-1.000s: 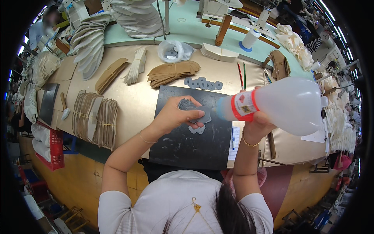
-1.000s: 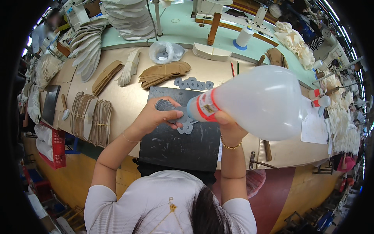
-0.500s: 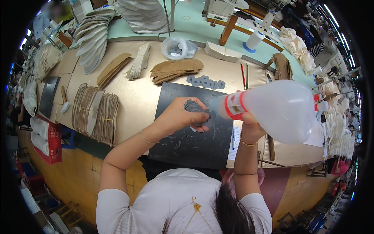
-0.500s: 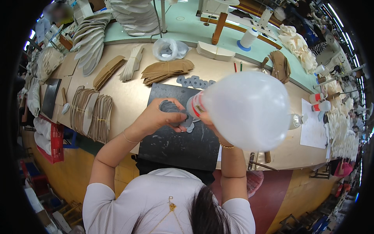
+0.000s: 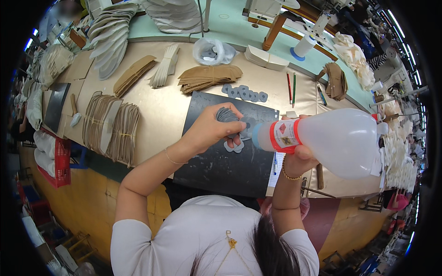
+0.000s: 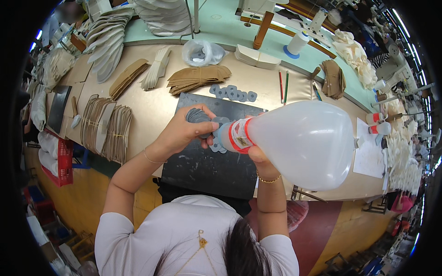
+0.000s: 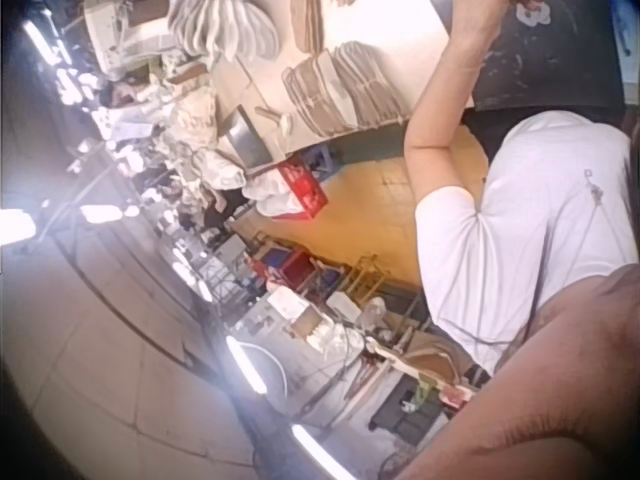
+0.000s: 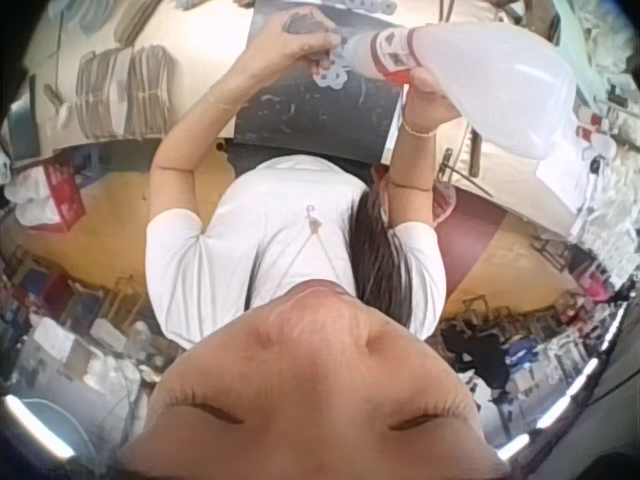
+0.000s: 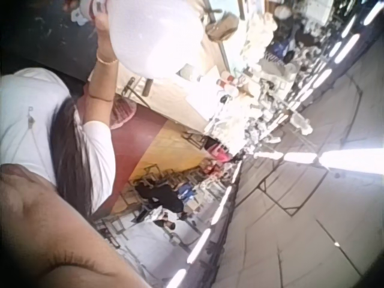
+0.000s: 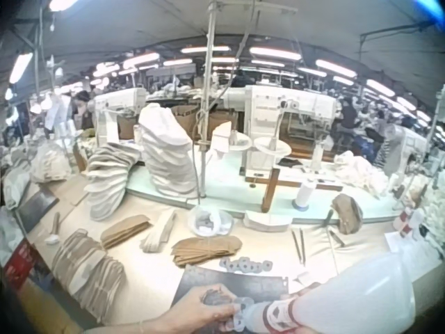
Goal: The person applies glue from a squeeze bottle onto small gray plastic pieces on a black mat, then places them on the table. The person repeats this process for multiple pieces.
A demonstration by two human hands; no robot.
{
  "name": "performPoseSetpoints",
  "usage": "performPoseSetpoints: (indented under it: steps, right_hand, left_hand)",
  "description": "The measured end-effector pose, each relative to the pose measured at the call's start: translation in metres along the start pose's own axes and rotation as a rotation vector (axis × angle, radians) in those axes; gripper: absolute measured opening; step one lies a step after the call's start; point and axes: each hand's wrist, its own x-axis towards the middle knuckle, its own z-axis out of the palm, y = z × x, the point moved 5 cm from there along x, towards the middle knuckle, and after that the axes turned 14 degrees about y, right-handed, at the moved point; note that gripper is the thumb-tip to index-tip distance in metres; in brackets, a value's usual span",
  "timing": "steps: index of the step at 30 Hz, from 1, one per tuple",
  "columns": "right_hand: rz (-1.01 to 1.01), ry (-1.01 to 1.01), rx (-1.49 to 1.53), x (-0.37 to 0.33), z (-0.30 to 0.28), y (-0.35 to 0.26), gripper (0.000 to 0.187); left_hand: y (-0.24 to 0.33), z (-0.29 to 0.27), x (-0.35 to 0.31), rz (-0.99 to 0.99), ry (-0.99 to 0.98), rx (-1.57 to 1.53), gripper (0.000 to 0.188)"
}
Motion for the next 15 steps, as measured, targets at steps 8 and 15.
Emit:
performPoseSetpoints:
  steps: [8, 15]
  right_hand:
    - [0.027, 0.019, -0.134, -0.007, -0.009, 0.005, 0.080]
    - [0.071, 0.104, -0.060, 0.000, -0.041, 0.012, 0.084]
  left_hand:
    - [-0.009, -0.003, 0.003, -0.111, 0.039, -0.108, 0.019]
    - [-0.035, -0.080, 0.091, 0.089, 0.343, 0.269, 0.018]
